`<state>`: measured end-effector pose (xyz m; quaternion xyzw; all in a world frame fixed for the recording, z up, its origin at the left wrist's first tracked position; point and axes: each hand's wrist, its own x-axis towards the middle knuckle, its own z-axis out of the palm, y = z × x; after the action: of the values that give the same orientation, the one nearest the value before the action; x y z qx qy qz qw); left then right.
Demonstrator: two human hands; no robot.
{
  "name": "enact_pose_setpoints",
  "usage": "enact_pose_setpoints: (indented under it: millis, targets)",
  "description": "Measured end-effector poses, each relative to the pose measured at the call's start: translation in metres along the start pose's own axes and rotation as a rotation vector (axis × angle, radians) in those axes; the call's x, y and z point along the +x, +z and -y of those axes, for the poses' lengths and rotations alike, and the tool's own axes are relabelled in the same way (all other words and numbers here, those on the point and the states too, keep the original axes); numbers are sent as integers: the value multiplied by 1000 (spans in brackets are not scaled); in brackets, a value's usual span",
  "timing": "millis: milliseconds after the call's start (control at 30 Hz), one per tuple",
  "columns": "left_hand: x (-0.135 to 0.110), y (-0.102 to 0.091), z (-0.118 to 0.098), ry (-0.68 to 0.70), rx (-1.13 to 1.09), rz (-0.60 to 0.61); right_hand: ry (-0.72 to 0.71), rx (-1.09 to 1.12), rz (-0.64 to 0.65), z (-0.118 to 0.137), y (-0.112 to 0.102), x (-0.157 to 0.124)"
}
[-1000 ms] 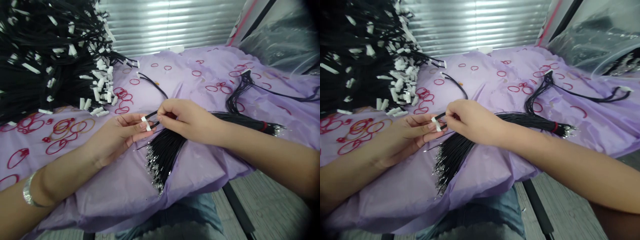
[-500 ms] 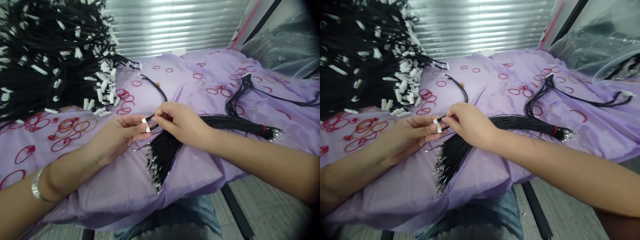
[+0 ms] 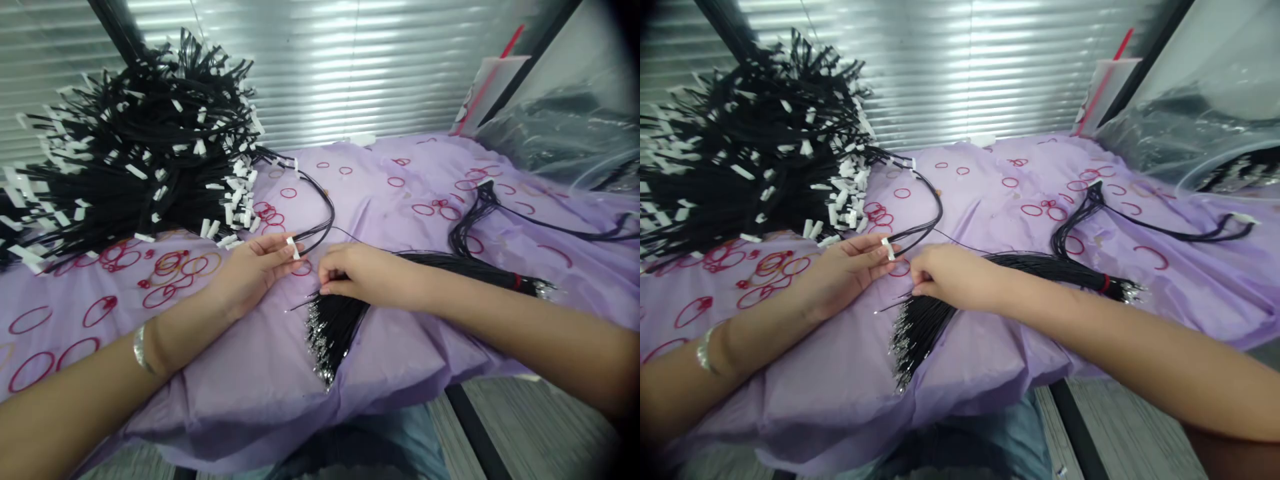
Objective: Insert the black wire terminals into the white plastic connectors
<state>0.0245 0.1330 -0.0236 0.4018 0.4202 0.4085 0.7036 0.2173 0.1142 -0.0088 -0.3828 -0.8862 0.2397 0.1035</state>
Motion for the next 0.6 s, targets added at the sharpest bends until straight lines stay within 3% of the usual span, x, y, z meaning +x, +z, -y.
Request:
enact_pose_setpoints:
  millis: [100,233,300,600]
  targets:
    - [-1,0,1,13,-12,31,29,61,-2,0,-7,5]
    - [-2,3,1,-1,4,22,89,274,-277,-3,-6,5]
    - [-4,5,0,-4,35,11,107,373,-347,-6,-2,5]
    - [-4,4,2,-26,106,65,204,339,-419,-7,-3,4]
